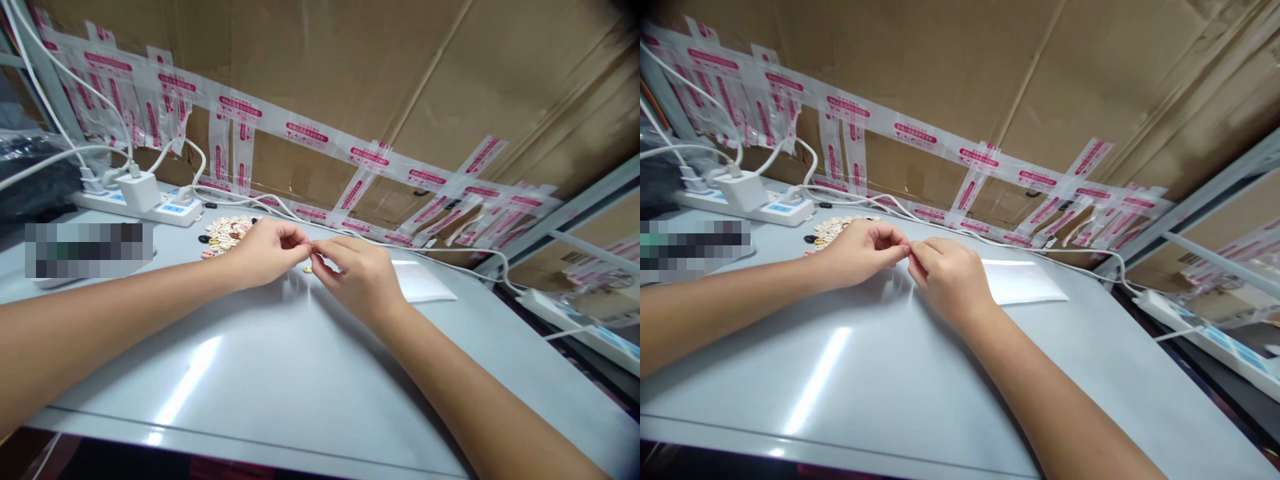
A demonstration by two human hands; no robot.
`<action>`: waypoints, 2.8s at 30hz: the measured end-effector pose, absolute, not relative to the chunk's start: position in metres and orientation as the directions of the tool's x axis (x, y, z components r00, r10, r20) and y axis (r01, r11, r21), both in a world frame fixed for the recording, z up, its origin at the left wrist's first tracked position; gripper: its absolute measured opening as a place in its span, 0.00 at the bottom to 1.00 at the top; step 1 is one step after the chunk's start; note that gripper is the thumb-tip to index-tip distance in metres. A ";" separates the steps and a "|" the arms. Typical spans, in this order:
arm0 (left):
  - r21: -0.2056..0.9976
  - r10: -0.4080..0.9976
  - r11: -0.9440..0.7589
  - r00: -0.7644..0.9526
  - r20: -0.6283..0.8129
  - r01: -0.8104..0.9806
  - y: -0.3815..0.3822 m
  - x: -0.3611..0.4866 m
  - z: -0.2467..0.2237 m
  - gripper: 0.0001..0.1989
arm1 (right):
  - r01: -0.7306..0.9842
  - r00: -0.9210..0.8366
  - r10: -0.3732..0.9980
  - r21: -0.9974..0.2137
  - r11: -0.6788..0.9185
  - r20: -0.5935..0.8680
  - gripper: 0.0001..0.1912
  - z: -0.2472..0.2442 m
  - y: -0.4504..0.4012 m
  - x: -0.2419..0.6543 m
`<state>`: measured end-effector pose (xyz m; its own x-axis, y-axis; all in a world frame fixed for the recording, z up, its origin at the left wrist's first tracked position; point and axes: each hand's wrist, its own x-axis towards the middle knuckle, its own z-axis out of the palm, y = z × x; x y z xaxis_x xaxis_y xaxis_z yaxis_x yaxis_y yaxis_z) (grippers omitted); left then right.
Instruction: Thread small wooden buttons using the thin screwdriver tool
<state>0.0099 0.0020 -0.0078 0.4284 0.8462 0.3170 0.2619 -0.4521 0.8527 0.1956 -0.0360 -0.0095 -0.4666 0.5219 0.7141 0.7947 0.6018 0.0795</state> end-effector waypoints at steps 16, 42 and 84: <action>0.901 0.862 -0.386 0.426 0.274 0.200 0.001 0.008 -0.004 0.10 | 0.709 -0.244 0.716 -0.383 0.592 0.654 0.12 -0.002 -0.035 0.198; 0.300 0.497 -0.862 0.797 0.343 0.408 0.008 0.008 -0.027 0.16 | 0.714 -0.151 0.855 -0.544 0.442 0.496 0.04 -0.008 -0.019 0.208; 0.755 0.823 -0.515 0.479 0.305 0.405 0.017 0.010 -0.028 0.08 | 0.416 -0.043 0.981 -0.889 0.191 0.191 0.09 -0.007 -0.022 0.199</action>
<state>0.0097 0.0173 -0.0278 0.4786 0.8233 0.3053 0.4050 -0.5154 0.7552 0.1989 -0.0222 -0.0066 -0.0431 0.9807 0.1906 0.4157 0.1911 -0.8892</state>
